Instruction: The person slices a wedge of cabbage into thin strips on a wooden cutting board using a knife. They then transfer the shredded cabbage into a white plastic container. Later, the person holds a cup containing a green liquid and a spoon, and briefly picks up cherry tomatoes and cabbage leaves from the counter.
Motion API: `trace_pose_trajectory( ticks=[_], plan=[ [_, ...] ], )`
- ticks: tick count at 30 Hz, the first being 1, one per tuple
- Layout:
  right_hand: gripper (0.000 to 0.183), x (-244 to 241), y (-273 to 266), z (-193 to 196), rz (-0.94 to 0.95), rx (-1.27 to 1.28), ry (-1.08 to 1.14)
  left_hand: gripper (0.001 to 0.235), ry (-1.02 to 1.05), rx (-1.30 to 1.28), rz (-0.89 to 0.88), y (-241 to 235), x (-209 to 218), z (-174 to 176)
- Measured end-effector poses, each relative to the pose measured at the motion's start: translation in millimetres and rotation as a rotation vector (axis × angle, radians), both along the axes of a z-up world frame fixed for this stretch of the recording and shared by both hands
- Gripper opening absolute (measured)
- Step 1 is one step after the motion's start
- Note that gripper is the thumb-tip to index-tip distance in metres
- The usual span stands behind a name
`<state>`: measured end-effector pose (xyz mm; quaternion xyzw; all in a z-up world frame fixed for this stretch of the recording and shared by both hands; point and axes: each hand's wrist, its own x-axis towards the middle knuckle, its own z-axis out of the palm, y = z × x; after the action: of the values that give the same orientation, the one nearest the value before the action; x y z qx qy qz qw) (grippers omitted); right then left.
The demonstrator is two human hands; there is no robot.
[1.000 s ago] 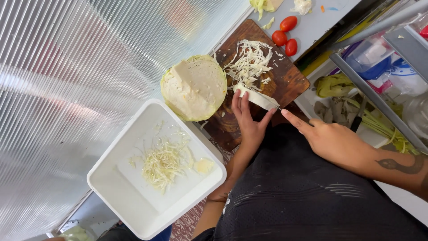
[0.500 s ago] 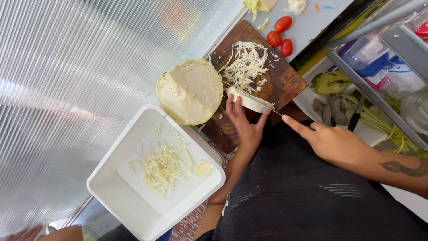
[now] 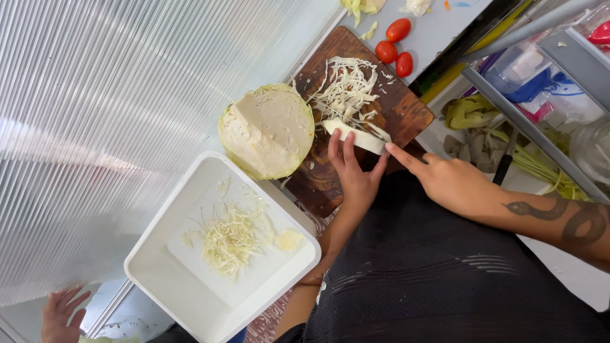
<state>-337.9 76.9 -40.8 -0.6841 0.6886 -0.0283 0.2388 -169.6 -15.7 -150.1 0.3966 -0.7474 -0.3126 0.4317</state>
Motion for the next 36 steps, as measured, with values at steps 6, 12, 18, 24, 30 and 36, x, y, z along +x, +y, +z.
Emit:
trace_pose_trajectory(
  ticks=[6, 12, 18, 24, 30, 36],
  plan=[
    [0.072, -5.7, 15.8, -0.7, -0.013, 0.348, 0.006, 0.082, -0.051, 0.060, 0.029, 2.4, 6.1, 6.9],
    [0.073, -19.8, 16.4, 22.6, 0.032, 0.543, 0.013, 0.079, -0.034, 0.090, 0.031, 2.3, 7.1, 4.0],
    [0.091, -19.5, 12.1, 1.4, 0.087, 0.504, 0.002, 0.082, -0.055, 0.057, 0.026, 1.2, 8.7, 3.2],
    [0.071, -12.1, -7.8, -29.5, 0.051, 0.432, -0.065, 0.078, -0.039, 0.099, 0.006, 3.1, 9.2, 4.5],
    [0.071, -18.3, 4.2, -10.5, 0.007, 0.442, -0.040, 0.087, 0.040, 0.129, 0.012, 1.0, 9.9, 6.0],
    [0.069, -19.4, 24.6, -1.0, -0.060, 0.331, 0.014, 0.081, 0.095, 0.180, -0.005, 3.4, 10.7, 7.8]
  ],
)
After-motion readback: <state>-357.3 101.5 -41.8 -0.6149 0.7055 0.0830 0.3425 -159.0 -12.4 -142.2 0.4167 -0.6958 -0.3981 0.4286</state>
